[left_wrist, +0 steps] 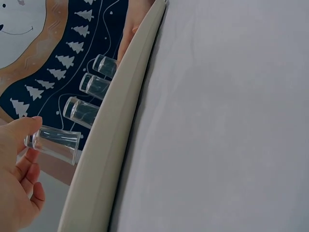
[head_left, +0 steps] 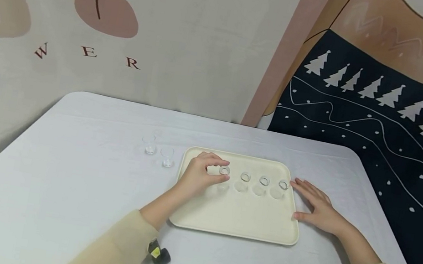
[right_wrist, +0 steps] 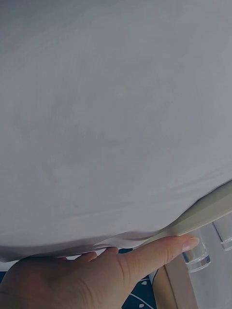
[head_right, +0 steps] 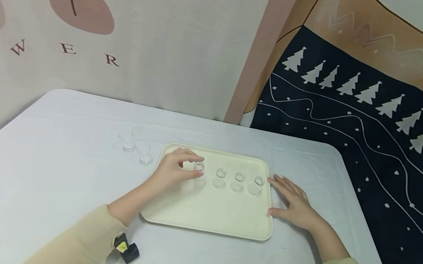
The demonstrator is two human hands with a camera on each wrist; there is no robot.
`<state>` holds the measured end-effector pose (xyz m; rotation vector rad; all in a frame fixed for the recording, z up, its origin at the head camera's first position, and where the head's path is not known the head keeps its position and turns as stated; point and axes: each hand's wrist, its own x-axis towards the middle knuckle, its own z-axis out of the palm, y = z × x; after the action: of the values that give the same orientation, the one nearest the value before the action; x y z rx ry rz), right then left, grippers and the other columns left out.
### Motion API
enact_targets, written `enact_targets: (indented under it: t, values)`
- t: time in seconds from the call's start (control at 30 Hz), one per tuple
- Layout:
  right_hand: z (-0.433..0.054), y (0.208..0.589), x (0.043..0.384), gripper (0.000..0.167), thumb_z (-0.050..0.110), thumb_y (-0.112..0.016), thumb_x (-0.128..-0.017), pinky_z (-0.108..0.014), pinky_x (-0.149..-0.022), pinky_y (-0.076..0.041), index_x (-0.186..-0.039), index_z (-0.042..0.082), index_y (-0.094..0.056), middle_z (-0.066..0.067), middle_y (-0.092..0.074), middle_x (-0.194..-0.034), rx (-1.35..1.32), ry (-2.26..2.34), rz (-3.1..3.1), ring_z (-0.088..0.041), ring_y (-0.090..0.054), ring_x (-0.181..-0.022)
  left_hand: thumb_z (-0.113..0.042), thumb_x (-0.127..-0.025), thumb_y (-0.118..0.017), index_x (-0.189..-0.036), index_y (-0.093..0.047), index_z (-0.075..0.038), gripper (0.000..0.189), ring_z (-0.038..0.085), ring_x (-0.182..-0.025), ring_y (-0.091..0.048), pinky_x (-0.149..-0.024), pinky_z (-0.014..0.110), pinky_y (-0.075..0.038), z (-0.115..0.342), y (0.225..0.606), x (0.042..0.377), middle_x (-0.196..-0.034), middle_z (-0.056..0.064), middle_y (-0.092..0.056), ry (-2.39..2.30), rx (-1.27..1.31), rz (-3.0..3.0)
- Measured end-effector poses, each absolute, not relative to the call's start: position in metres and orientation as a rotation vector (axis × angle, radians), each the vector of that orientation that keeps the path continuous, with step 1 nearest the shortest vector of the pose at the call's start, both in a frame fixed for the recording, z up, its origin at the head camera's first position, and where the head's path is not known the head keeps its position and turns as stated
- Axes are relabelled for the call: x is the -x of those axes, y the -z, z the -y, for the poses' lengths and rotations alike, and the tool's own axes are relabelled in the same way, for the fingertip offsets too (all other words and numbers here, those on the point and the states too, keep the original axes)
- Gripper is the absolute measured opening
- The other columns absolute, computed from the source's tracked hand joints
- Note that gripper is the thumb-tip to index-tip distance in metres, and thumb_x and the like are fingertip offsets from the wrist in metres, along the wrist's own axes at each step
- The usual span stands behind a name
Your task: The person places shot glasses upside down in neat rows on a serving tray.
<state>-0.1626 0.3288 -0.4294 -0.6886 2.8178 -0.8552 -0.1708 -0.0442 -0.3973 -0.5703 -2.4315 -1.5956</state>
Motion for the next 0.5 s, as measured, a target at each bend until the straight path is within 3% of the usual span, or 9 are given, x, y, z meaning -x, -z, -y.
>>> enact_targets:
  t: [0.3,0.5]
  values:
    - [-0.3294,0.4298,0.1621,0.082,0.035,-0.077,-0.079,-0.07,-0.1,-0.006,-0.147,0.016,-0.037,-0.022,-0.025,-0.152,0.697,0.854,-2.817,-0.047,-0.012,-0.138,-0.011,-0.075,-0.082,-0.105,-0.074,-0.007,0.032,0.017,-0.104,-0.053,-0.09,0.037,-0.043,0.0386,0.4029,0.1733,-0.103,-0.003,-0.068,1.608,0.549,2.516]
    - [-0.3293,0.4297,0.162,0.082,0.035,-0.077,-0.079,-0.07,-0.099,-0.005,-0.148,0.016,-0.037,-0.022,-0.024,-0.152,0.7,0.861,-2.813,-0.047,-0.012,-0.138,-0.012,-0.074,-0.083,-0.104,-0.074,-0.007,0.032,0.018,-0.104,-0.053,-0.09,0.037,-0.044,0.0369,0.4068,0.1746,-0.104,-0.003,-0.068,1.607,0.531,2.545]
